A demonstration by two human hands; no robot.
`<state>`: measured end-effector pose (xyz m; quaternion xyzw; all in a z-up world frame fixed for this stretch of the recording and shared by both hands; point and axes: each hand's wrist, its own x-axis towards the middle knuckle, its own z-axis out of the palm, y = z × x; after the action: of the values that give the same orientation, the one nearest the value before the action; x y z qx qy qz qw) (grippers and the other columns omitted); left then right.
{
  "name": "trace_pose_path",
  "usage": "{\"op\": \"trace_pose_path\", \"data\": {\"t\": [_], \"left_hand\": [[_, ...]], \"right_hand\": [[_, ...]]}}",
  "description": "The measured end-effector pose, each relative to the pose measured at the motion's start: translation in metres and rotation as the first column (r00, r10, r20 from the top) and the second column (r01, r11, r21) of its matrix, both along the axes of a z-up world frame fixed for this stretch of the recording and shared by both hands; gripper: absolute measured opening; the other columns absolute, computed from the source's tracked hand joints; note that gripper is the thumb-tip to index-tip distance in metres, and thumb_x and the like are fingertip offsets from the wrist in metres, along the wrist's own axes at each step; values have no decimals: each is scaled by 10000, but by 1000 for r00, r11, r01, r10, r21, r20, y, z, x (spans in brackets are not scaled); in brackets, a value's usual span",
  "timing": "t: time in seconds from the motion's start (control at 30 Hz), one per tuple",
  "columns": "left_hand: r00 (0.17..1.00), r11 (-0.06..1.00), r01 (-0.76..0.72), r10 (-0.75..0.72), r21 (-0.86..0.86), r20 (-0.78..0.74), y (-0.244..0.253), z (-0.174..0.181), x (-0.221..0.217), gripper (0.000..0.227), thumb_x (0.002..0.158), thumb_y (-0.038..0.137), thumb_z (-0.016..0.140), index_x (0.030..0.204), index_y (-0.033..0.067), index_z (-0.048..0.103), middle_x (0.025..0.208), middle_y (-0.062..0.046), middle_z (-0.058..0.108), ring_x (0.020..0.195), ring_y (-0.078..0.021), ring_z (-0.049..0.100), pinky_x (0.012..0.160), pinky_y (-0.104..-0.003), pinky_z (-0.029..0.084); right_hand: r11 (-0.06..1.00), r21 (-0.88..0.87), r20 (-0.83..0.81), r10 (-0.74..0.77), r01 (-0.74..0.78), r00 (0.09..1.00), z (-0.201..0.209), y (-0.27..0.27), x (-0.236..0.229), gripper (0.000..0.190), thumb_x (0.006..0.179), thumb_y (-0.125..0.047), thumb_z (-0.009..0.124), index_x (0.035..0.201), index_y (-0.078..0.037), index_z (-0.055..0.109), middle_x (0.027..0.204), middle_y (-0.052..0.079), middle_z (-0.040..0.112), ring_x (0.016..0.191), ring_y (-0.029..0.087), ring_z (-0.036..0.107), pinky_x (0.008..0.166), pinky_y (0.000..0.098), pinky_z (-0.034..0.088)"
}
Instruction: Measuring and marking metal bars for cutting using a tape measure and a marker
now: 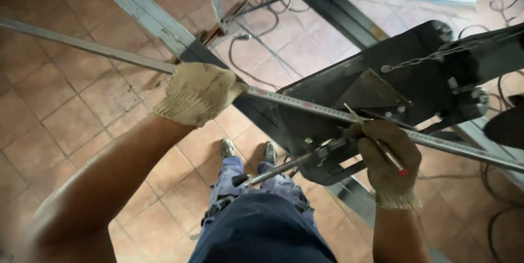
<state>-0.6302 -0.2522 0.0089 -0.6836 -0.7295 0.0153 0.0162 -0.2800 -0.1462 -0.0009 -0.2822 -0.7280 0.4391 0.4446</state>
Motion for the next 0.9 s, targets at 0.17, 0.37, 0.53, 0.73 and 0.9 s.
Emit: {"op": "trace_pose_path", "data": {"t": [0.17,0.37,0.53,0.73,0.9], "left_hand": [[999,999,-51,51,-17,-17,1,-5,-14,412,971,535,633,655,279,695,542,-24,649,580,-208,703,481,-316,492],[1000,997,-6,6,-76,1,8,2,-9,442,965,483,621,591,251,667,496,-28,632,530,-212,682,462,-356,459],[998,992,55,-53,-117,24,9,-7,-9,404,955,439,632,629,211,704,545,-58,677,575,-235,703,497,-373,471],[997,988,60,-53,-145,54,12,-19,-15,365,934,411,628,630,217,687,556,-46,663,575,-236,690,504,-383,470],[996,984,53,-41,-168,74,10,-26,-14,327,912,382,624,630,223,669,568,-34,650,575,-236,677,511,-392,470]], "right_hand": [[997,-5,56,83,-83,995,19,-10,-32,163,844,25,693,1005,33,719,850,190,722,770,203,721,683,336,597],[985,-109,163,152,-136,975,22,-16,-71,224,861,17,675,1073,-15,741,787,178,701,673,208,700,602,346,570],[959,-154,157,263,-240,952,10,-1,-97,247,786,17,835,1008,-4,731,778,149,712,678,204,734,622,373,597],[908,-89,163,418,-408,894,17,4,-129,141,854,-23,748,993,-34,774,697,114,630,551,144,604,506,269,487],[903,-140,127,423,-406,897,-19,17,-126,122,816,-20,803,927,-24,755,635,82,601,499,111,529,450,262,446]]}}
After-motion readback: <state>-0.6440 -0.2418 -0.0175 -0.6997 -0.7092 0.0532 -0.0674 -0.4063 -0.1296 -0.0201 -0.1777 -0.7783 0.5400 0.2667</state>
